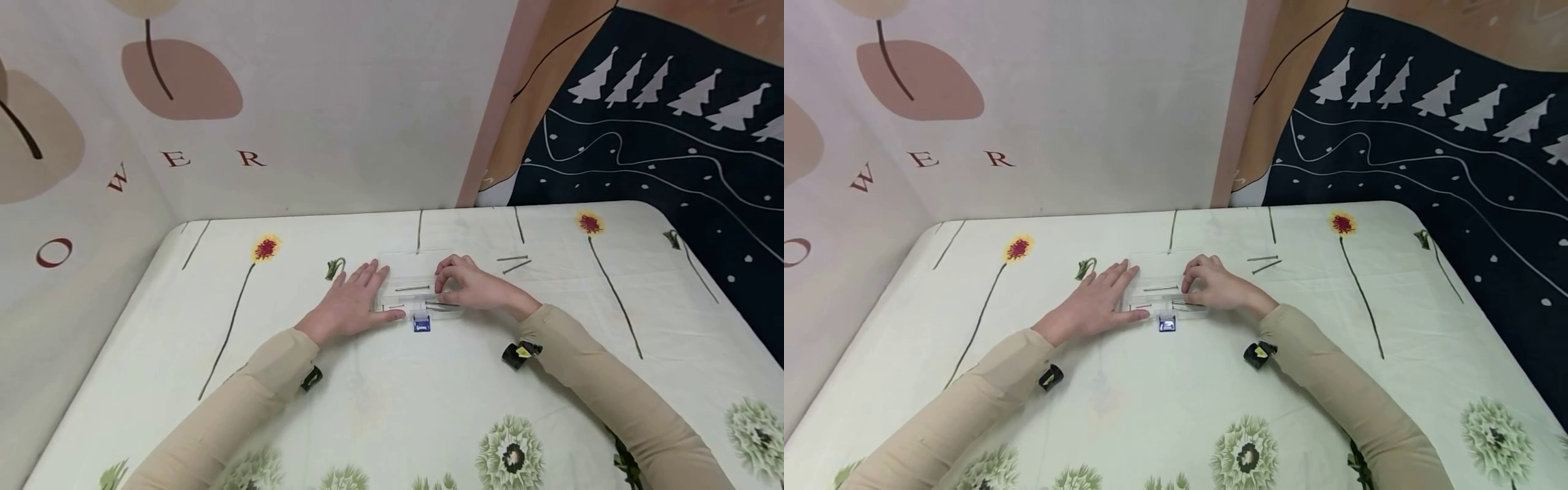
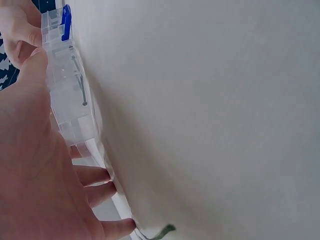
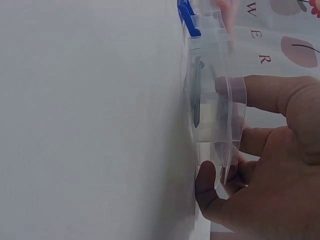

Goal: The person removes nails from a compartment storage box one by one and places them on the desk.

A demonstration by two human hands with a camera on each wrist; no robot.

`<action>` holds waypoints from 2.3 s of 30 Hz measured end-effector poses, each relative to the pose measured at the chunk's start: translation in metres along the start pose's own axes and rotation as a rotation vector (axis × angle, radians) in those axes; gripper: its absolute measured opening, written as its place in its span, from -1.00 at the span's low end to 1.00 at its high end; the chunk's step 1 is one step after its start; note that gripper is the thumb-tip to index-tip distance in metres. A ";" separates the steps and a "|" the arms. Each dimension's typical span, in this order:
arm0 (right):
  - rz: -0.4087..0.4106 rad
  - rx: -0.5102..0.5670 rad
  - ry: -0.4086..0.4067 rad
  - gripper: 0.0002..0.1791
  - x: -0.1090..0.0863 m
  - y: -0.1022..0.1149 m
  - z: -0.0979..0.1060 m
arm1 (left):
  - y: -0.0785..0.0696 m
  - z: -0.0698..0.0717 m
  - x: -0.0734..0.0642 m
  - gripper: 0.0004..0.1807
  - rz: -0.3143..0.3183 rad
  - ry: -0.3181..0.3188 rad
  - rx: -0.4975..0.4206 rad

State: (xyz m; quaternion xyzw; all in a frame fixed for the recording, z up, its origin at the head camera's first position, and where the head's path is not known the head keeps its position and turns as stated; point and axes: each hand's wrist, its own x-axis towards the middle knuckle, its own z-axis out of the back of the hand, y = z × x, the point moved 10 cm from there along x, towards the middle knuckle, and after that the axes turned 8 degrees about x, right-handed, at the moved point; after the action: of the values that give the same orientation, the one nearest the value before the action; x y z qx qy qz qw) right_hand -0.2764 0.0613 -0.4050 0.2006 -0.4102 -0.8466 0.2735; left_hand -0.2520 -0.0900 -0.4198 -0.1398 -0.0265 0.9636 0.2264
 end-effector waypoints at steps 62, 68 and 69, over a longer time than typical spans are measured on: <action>0.075 0.163 -0.158 -0.94 -0.021 -0.008 0.041 | -0.003 0.002 -0.001 0.09 0.039 0.000 0.038; 0.037 0.155 -0.170 -0.93 -0.030 -0.022 0.049 | -0.002 0.001 -0.002 0.09 0.036 -0.005 0.036; 0.029 0.155 -0.166 -0.93 -0.031 -0.024 0.050 | -0.002 0.001 -0.002 0.10 0.037 -0.004 0.037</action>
State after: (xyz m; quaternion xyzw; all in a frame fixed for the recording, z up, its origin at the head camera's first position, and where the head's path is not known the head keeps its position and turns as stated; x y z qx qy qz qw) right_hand -0.2873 0.1222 -0.3915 0.1445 -0.4985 -0.8220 0.2345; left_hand -0.2500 -0.0889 -0.4180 -0.1343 -0.0063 0.9681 0.2112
